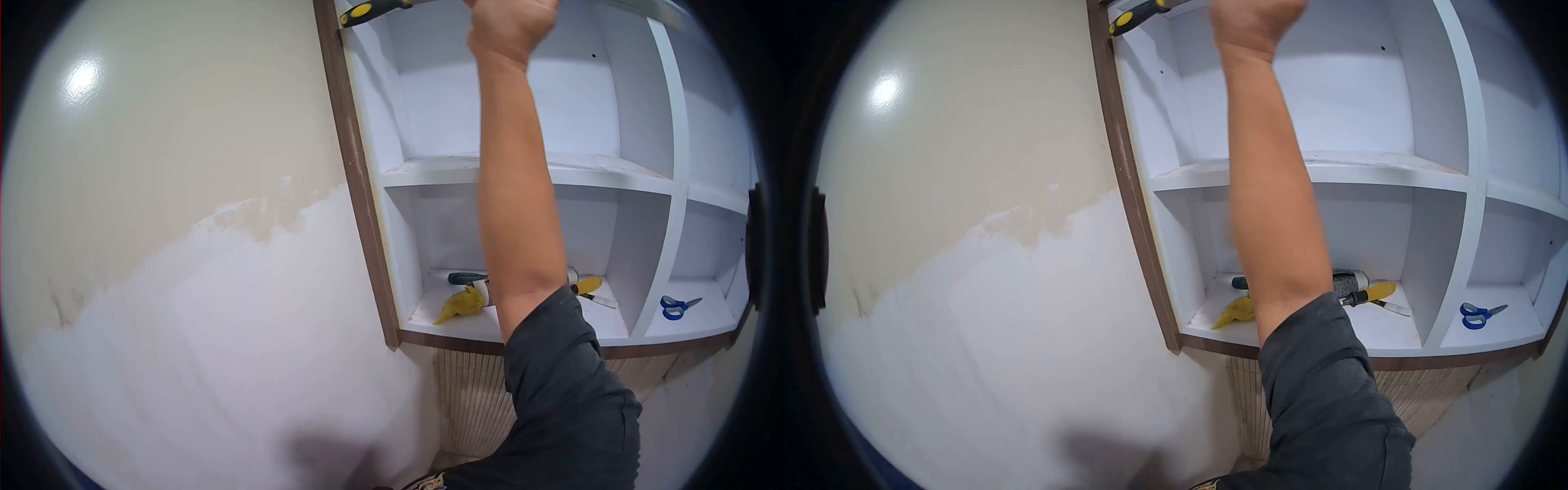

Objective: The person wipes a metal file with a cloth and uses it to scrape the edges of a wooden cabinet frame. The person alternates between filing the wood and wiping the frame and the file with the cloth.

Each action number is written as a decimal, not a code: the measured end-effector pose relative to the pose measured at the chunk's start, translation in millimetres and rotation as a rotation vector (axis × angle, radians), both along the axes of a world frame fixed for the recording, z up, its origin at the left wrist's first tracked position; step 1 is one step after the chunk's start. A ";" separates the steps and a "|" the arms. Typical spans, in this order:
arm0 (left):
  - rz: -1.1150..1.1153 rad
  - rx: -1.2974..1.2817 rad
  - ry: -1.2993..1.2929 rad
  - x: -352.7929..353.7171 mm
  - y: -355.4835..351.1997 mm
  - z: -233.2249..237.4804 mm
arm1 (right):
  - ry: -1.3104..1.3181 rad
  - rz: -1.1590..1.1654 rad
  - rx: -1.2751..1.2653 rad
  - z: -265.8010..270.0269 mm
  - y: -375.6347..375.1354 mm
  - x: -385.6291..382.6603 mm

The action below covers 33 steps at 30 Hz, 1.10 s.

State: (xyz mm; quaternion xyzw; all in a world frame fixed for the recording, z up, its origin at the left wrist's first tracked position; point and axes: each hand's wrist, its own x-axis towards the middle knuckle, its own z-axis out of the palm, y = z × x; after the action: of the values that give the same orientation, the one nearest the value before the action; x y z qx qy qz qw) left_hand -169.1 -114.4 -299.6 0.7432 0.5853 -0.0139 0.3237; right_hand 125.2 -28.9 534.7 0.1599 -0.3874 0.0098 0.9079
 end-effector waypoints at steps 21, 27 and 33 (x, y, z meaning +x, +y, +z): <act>-0.041 0.005 0.022 5.0 -54.6 -40.3 | -0.137 0.129 -0.086 -46.8 -9.4 32.2; -0.060 -0.019 0.032 4.8 -92.8 -61.1 | -0.141 0.165 -0.173 -70.7 3.6 25.3; -0.071 -0.008 0.020 4.2 -114.6 -74.1 | -0.132 0.137 -0.302 -100.8 3.6 14.5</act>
State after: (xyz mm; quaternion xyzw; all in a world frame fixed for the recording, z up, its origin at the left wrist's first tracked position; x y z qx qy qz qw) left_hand -164.9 -229.0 -373.8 0.7622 0.5617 -0.0350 0.3200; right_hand 139.7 -25.3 433.9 0.0468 -0.4284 0.1400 0.8914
